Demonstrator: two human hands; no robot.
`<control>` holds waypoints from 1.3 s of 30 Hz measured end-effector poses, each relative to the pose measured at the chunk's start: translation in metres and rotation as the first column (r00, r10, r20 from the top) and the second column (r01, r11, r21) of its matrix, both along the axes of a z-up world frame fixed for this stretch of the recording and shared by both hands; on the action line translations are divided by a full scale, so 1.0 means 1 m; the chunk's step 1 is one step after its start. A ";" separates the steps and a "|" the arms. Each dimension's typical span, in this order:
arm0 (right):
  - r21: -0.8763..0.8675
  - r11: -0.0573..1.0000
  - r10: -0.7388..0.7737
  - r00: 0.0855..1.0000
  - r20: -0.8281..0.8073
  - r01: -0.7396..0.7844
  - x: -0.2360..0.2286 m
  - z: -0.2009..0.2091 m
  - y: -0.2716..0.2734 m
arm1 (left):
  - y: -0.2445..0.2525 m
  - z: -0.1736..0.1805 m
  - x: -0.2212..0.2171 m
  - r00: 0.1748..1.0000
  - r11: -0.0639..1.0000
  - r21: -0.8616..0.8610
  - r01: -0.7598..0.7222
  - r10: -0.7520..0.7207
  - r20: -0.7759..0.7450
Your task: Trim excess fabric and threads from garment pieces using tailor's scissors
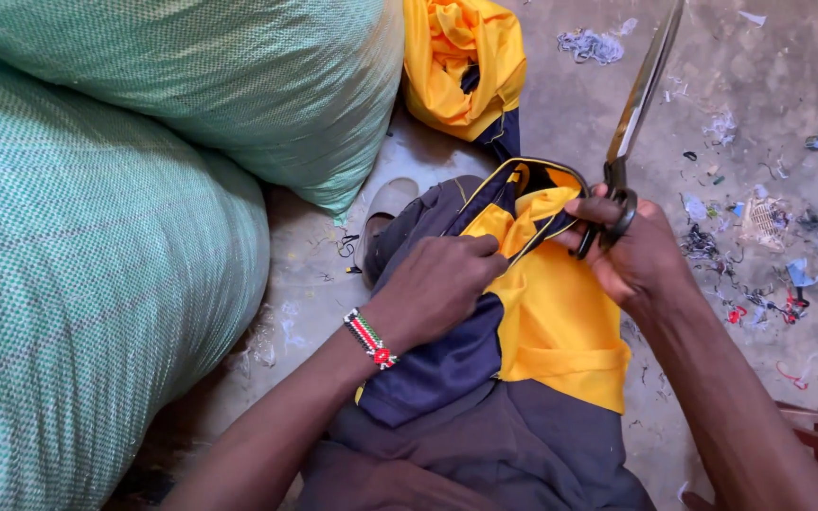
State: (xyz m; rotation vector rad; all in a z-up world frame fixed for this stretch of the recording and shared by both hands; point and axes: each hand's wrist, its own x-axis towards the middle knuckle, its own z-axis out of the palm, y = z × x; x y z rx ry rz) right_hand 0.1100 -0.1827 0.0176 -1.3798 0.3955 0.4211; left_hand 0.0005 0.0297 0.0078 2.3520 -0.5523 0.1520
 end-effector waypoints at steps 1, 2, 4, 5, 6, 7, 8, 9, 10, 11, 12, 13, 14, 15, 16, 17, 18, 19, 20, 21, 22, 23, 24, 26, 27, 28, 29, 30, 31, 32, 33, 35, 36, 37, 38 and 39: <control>0.005 1.000 -0.008 1.000 -0.020 0.008 -0.003 -0.002 0.000 | 0.003 0.006 -0.001 1.000 0.999 -0.033 0.015 -0.015 -0.005; 0.009 1.000 -0.015 0.999 -0.039 0.015 -0.006 -0.004 -0.001 | 0.006 0.012 -0.001 0.999 0.997 -0.066 0.030 -0.030 -0.009; 0.001 1.000 -0.017 0.999 -0.048 0.017 -0.013 -0.004 -0.002 | 0.004 0.023 0.006 0.999 0.988 -0.154 -0.006 -0.001 -0.046; -0.004 1.000 -0.019 0.998 -0.063 0.019 -0.017 -0.005 -0.002 | 0.003 0.028 0.009 0.995 0.970 -0.237 -0.046 0.025 -0.092; -0.005 1.000 -0.021 0.998 -0.063 0.021 -0.018 -0.006 -0.004 | -0.004 0.026 0.013 0.996 0.970 -0.238 -0.044 0.023 -0.091; 0.015 0.999 -0.028 0.998 -0.063 0.029 -0.020 -0.007 -0.006 | -0.010 0.025 0.017 0.991 0.943 -0.306 -0.130 0.118 -0.057; 0.036 0.999 -0.034 0.997 -0.063 0.036 -0.022 -0.008 -0.008 | -0.017 0.024 0.020 0.976 0.903 -0.375 -0.210 0.214 -0.030; 0.036 0.999 -0.039 0.997 -0.068 0.041 -0.024 -0.005 -0.007 | -0.022 0.013 0.025 0.977 0.904 -0.373 -0.207 0.210 -0.034; 0.056 0.997 -0.046 0.997 -0.060 0.049 -0.027 -0.002 -0.006 | -0.028 0.003 0.029 0.976 0.896 -0.390 -0.213 0.212 -0.045; 0.073 0.996 -0.051 0.998 -0.044 0.054 -0.026 0.002 -0.007 | -0.035 -0.008 0.036 0.975 0.886 -0.410 -0.218 0.217 -0.050; 0.072 0.996 -0.053 0.998 -0.043 0.056 -0.027 0.000 -0.010 | -0.039 -0.009 0.036 0.975 0.886 -0.412 -0.215 0.215 -0.049; 0.079 0.995 -0.055 0.998 -0.037 0.058 -0.027 -0.001 -0.013 | -0.043 -0.010 0.036 0.974 0.894 -0.391 -0.219 0.222 -0.038; 0.085 0.995 -0.057 0.998 -0.032 0.060 -0.028 -0.003 -0.016 | -0.047 -0.012 0.036 0.973 0.902 -0.371 -0.222 0.229 -0.026; 0.087 0.994 -0.060 0.998 -0.032 0.062 -0.029 -0.002 -0.017 | -0.049 -0.012 0.035 0.974 0.903 -0.370 -0.220 0.226 -0.026; 0.085 0.994 -0.069 0.997 -0.045 0.073 -0.030 -0.001 -0.017 | -0.052 -0.012 0.034 0.974 0.916 -0.341 -0.211 0.227 0.006; 0.084 0.993 -0.078 0.995 -0.058 0.083 -0.031 0.000 -0.018 | -0.055 -0.012 0.034 0.974 0.929 -0.311 -0.203 0.226 0.037; 0.087 0.993 -0.080 0.995 -0.059 0.085 -0.032 -0.003 -0.020 | -0.059 -0.014 0.034 0.974 0.930 -0.308 -0.201 0.223 0.037; 0.093 0.991 -0.086 0.993 -0.082 0.094 -0.033 -0.005 -0.023 | -0.062 -0.017 0.034 0.966 0.911 -0.337 -0.236 0.259 0.024; 0.099 0.990 -0.092 0.990 -0.105 0.102 -0.034 -0.008 -0.025 | -0.065 -0.019 0.034 0.956 0.891 -0.366 -0.270 0.294 0.011; 0.101 0.989 -0.095 0.990 -0.106 0.106 -0.035 -0.007 -0.024 | -0.067 -0.020 0.034 0.957 0.892 -0.363 -0.267 0.291 0.010; 0.097 0.990 -0.096 0.990 -0.106 0.107 -0.037 -0.006 -0.024 | -0.069 -0.022 0.034 0.957 0.887 -0.374 -0.273 0.289 -0.013; 0.093 0.990 -0.099 0.989 -0.107 0.109 -0.039 -0.005 -0.023 | -0.071 -0.023 0.034 0.958 0.881 -0.383 -0.277 0.285 -0.036; 0.094 0.989 -0.104 0.988 -0.110 0.114 -0.040 -0.004 -0.020 | -0.072 -0.023 0.033 0.959 0.883 -0.380 -0.273 0.280 -0.038; 0.097 0.986 -0.125 0.987 -0.100 0.135 -0.042 -0.002 -0.017 | -0.074 -0.025 0.034 0.956 0.898 -0.335 -0.284 0.291 -0.029; 0.099 0.985 -0.129 0.987 -0.101 0.139 -0.040 -0.012 -0.022 | -0.077 -0.028 0.034 0.957 0.900 -0.333 -0.280 0.287 -0.029; 0.092 0.988 -0.117 0.988 -0.102 0.127 -0.039 -0.022 -0.026 | -0.079 -0.030 0.034 0.959 0.923 -0.276 -0.268 0.282 0.012; 0.083 0.990 -0.103 0.989 -0.102 0.111 -0.037 -0.031 -0.030 | -0.081 -0.033 0.033 0.959 0.940 -0.220 -0.260 0.277 0.053; 0.084 0.990 -0.103 0.989 -0.103 0.112 -0.038 -0.028 -0.029 | -0.079 -0.035 0.034 0.959 0.941 -0.219 -0.259 0.277 0.053; 0.074 0.993 -0.086 0.993 -0.083 0.092 -0.038 -0.025 -0.029 | -0.077 -0.037 0.035 0.952 0.879 -0.368 -0.303 0.293 -0.083; 0.063 0.995 -0.069 0.996 -0.063 0.073 -0.039 -0.023 -0.028 | -0.075 -0.038 0.037 0.934 0.790 -0.498 -0.356 0.283 -0.219; 0.064 0.995 -0.069 0.996 -0.064 0.073 -0.036 -0.030 -0.034 | -0.075 -0.048 0.041 0.934 0.791 -0.497 -0.356 0.282 -0.220; 0.004 1.000 0.005 1.000 0.005 -0.005 -0.030 -0.044 -0.046 | -0.075 -0.066 0.050 0.866 0.608 -0.666 -0.432 0.075 -0.494; 0.005 1.000 0.004 1.000 0.005 -0.004 -0.029 -0.039 -0.048 | -0.076 -0.068 0.051 0.866 0.608 -0.666 -0.432 0.075 -0.494; -0.055 0.997 0.051 0.998 0.041 -0.049 -0.029 -0.033 -0.049 | -0.077 -0.070 0.052 0.846 0.539 -0.706 -0.458 0.021 -0.533; -0.116 0.989 0.099 0.992 0.074 -0.090 -0.028 -0.027 -0.051 | -0.078 -0.072 0.054 0.824 0.467 -0.739 -0.486 -0.036 -0.565; -0.116 0.989 0.097 0.993 0.073 -0.088 -0.029 -0.018 -0.059 | -0.079 -0.071 0.055 0.824 0.467 -0.739 -0.486 -0.038 -0.566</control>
